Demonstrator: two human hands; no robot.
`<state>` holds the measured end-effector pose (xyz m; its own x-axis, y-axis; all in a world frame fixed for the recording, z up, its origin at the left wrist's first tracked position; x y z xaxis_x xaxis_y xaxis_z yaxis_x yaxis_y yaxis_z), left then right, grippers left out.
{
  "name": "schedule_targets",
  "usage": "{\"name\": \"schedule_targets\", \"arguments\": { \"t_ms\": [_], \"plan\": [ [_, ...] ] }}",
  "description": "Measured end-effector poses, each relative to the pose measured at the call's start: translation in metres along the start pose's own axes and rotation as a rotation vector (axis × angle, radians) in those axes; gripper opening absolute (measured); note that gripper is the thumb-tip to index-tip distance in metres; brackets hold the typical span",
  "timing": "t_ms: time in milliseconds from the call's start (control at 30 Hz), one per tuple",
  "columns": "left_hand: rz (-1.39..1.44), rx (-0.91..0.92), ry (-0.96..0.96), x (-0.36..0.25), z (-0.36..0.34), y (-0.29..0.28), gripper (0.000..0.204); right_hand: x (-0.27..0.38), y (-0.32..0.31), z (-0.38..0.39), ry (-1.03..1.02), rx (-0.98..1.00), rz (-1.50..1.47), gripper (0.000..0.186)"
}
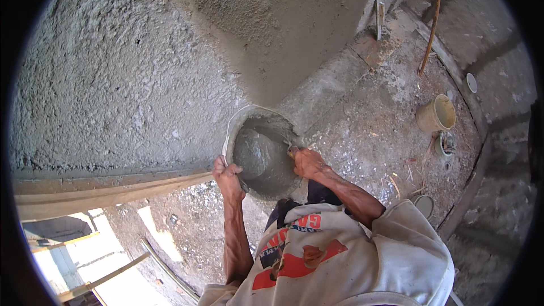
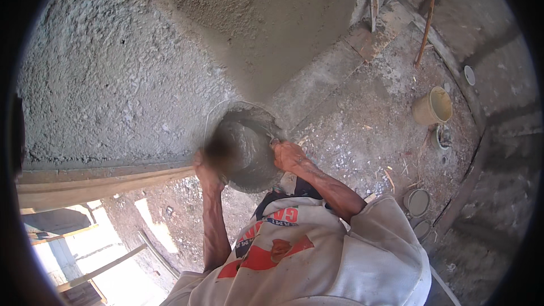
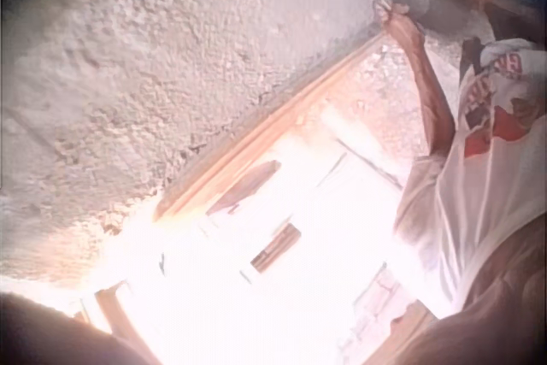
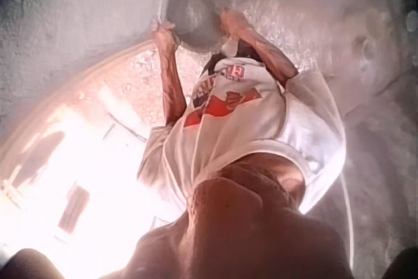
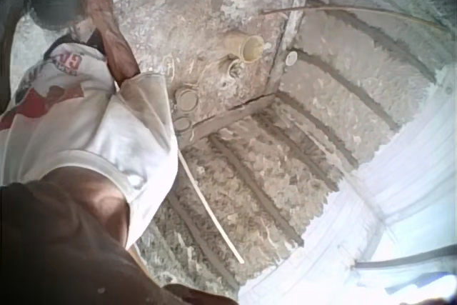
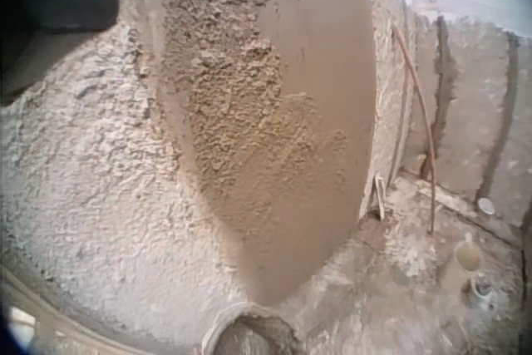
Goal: The person smooths wet plaster on a vertical wall using a large rectangular float, then uses a trowel to scoop additional wet plaster from a bucket and apply it to an unfinished section of the wall.
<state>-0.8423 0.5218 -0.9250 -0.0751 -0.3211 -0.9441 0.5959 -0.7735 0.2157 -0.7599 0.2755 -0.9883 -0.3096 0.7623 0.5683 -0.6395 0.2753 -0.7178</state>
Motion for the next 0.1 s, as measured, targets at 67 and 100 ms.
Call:
{"name": "schedule_targets", "arguments": {
  "t_ms": [67, 100],
  "plan": [
    [-0.117, 0.164, 0.017, -0.029, -0.006, 0.013, 0.038, 0.019, 0.015, 0.000, 0.008, -0.118, 0.030, 0.043],
    [-0.126, 0.155, 0.016, -0.033, 0.004, -0.008, 0.038, 0.032, 0.025, -0.002, -0.021, -0.238, 0.054, 0.052]
  ]
}}
Point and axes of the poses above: each hand's wrist, its own z-axis away from the middle knuckle, its own y-axis out of the palm, x = y × z, the point moved 9 cm from there along -z, towards the middle knuckle, and after that the axes turned 1 degree about -y, right-handed, at the moved point
